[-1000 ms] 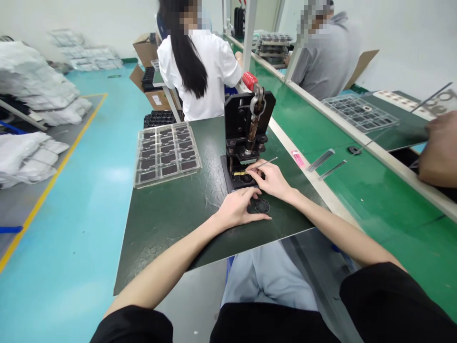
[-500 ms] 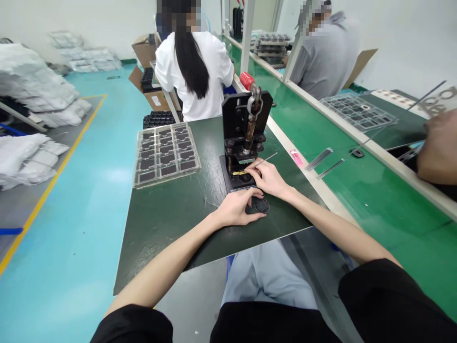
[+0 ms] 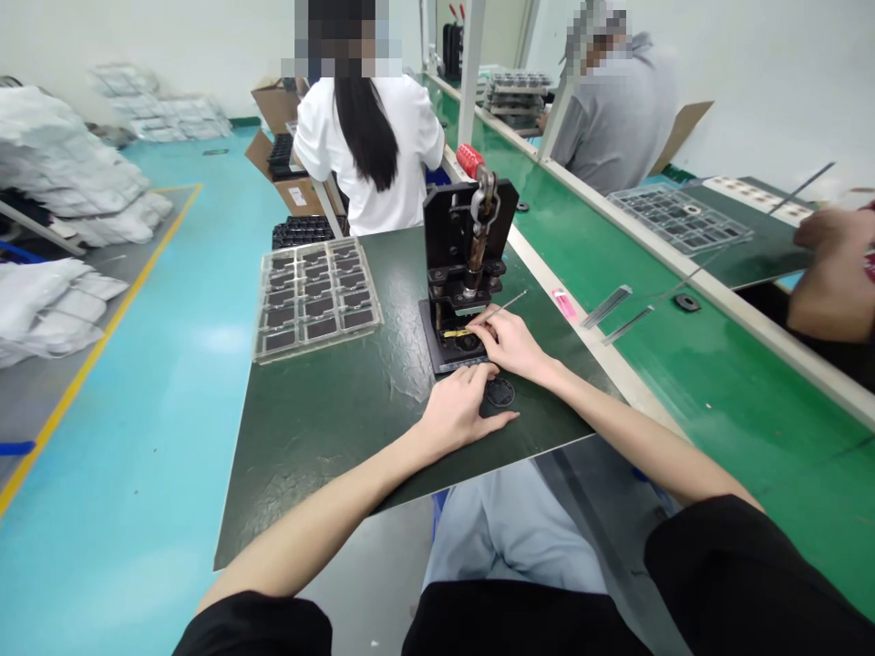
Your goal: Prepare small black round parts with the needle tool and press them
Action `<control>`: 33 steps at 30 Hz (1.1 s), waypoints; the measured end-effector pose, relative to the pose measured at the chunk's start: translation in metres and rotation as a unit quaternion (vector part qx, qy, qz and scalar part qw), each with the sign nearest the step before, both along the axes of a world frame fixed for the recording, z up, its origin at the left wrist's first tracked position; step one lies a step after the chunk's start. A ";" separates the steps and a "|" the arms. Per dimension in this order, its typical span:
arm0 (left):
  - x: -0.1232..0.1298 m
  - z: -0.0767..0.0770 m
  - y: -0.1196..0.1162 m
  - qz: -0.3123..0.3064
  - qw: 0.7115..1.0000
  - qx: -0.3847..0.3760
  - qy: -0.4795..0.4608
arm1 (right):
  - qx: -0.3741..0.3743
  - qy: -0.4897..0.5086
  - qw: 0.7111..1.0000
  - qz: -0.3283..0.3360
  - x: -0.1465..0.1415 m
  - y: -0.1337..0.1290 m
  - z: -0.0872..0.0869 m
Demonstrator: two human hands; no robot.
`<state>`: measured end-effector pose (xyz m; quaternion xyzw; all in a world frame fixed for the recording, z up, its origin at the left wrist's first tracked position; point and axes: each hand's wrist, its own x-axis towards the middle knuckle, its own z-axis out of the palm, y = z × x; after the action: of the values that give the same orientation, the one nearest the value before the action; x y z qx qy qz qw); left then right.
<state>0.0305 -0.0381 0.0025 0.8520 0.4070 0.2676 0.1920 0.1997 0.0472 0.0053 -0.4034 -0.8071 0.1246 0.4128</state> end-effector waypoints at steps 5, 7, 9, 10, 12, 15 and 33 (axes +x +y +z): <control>0.003 -0.003 -0.001 0.015 0.999 -0.032 -0.005 | 0.010 -0.005 1.000 -0.001 0.000 0.000 0.000; 0.002 -0.001 0.002 0.020 0.999 -0.049 -0.006 | 0.014 -0.005 1.000 -0.002 0.000 0.000 0.000; 0.001 0.002 0.002 0.028 0.998 -0.054 0.001 | 0.017 -0.004 1.000 -0.002 0.000 0.000 0.000; 0.001 0.003 0.002 0.037 0.998 -0.053 0.009 | 0.017 -0.004 1.000 -0.001 0.000 0.000 0.000; 0.002 0.007 0.000 0.061 0.996 -0.049 0.029 | 0.014 -0.006 1.000 -0.001 -0.001 0.001 -0.001; 0.002 0.009 -0.001 0.088 0.994 -0.043 0.056 | 0.018 -0.005 1.000 0.003 0.000 0.001 -0.001; 0.002 0.002 -0.001 0.048 0.998 -0.034 -0.001 | -0.114 0.122 0.985 -0.051 0.044 -0.059 0.023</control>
<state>0.0325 -0.0387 0.0048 0.8241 0.4559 0.2636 0.2087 0.2438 -0.0119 0.0279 -0.4704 -0.7093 0.2433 0.4653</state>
